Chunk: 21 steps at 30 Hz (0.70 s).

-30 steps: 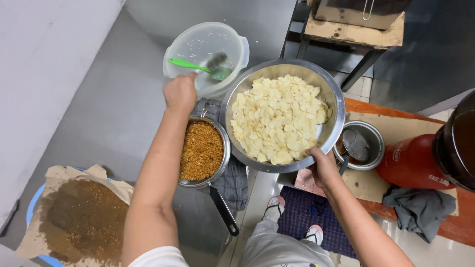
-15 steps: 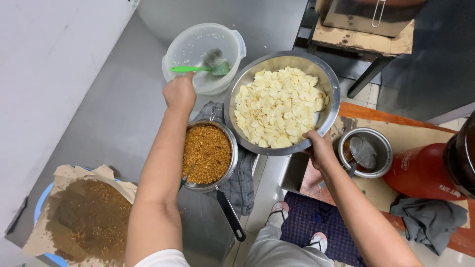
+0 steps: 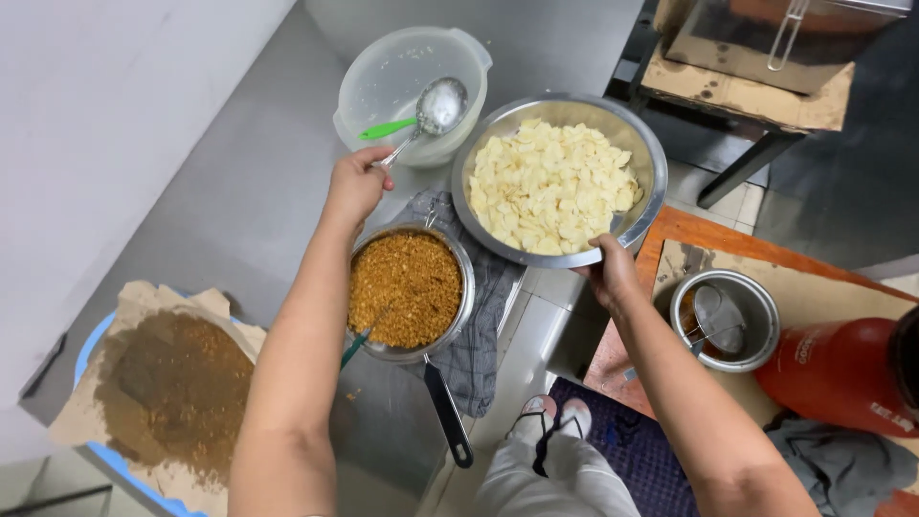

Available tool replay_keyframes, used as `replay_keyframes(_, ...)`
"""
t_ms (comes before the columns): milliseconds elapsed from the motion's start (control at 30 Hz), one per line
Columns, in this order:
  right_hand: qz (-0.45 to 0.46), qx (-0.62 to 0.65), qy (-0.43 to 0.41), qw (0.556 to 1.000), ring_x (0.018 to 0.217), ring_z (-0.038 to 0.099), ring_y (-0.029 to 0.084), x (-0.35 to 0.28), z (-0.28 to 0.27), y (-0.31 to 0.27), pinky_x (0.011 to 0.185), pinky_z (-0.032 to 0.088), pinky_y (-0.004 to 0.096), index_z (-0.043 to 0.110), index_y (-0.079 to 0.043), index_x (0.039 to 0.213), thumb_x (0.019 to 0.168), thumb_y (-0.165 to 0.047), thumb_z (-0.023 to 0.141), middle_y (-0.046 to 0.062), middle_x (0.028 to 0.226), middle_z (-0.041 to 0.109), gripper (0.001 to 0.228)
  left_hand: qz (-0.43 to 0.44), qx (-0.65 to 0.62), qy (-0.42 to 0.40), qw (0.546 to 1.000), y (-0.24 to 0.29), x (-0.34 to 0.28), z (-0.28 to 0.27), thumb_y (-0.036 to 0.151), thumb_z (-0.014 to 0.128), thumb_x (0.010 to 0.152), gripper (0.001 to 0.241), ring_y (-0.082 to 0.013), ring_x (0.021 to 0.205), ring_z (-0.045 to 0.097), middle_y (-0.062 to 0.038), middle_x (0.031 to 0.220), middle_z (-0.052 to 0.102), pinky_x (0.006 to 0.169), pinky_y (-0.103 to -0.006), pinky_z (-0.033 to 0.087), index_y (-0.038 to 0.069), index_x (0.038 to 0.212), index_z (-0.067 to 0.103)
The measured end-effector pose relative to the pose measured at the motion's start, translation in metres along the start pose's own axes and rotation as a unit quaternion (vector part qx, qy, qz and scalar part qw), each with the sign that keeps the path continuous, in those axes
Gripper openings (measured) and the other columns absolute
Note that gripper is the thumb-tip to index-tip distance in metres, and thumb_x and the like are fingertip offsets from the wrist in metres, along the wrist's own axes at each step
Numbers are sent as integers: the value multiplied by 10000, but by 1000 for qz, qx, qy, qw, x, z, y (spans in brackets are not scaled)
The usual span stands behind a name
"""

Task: Frying sliced potatoes in a pan and draining them with a sieve

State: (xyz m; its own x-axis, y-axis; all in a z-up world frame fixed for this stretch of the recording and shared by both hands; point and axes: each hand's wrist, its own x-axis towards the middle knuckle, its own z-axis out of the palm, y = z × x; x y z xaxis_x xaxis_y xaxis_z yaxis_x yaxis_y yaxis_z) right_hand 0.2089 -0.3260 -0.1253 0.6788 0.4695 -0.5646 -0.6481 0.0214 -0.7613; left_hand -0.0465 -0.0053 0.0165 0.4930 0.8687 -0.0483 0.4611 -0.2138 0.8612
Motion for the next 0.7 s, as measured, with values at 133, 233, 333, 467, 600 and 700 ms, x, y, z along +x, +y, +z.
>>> replay_keyframes(133, 30, -37, -22, 999, 961, 714, 357, 7, 10, -17, 801, 693, 422, 324, 80, 1496, 889, -244, 714, 212, 1261, 472, 791, -60, -160, 31, 985, 24, -38, -3, 71, 593, 995, 341, -40, 482, 526, -40, 642, 638, 410, -146, 388, 15, 1315, 696)
replay_keyframes(233, 26, -75, -44, 996, 1042, 714, 432, 39, 8, -15, 868, 668, 498, 318, 111, 1488, 938, -255, 716, 248, 1258, 506, 772, -103, -220, 75, 967, 60, -70, -3, 182, 575, 1060, 351, -45, 498, 529, -42, 669, 633, 400, -141, 392, 29, 1364, 660)
replay_keyframes(333, 19, -104, -58, 993, 1120, 702, 466, 41, 20, -23, 913, 651, 521, 303, 125, 1526, 976, -346, 737, 305, 1319, 517, 845, -115, -229, 88, 963, 45, -67, 3, 160, 549, 1070, 368, -60, 502, 547, -59, 679, 639, 401, -153, 415, 14, 1398, 629)
replay_keyframes(467, 12, -155, -90, 984, 1324, 578, 521, 2, 34, -47, 1041, 553, 586, 246, 119, 1568, 1046, -526, 669, 373, 1502, 437, 932, -143, -260, 87, 951, 52, -73, 13, 123, 465, 1085, 413, -35, 514, 504, -16, 693, 582, 402, -136, 397, -13, 1466, 546)
replay_keyframes(600, -407, -237, 85, 878, 1561, 76, 492, -9, 67, -43, 1313, 44, 587, 251, -26, 1676, 1041, -289, 771, 300, 1647, 186, 862, -147, -252, 75, 954, 69, -71, 26, 99, 435, 1093, 427, -39, 556, 527, -6, 732, 596, 430, -130, 416, -33, 1495, 491)
replay_keyframes(700, -450, -227, -88, 859, 1258, 419, 353, -80, 131, -74, 1103, 351, 463, 440, -57, 1572, 1051, -109, 700, 189, 1326, 439, 584, -109, -240, 34, 964, 65, -57, 51, 69, 415, 1077, 461, -60, 570, 578, -16, 772, 617, 451, -147, 460, -9, 1531, 437)
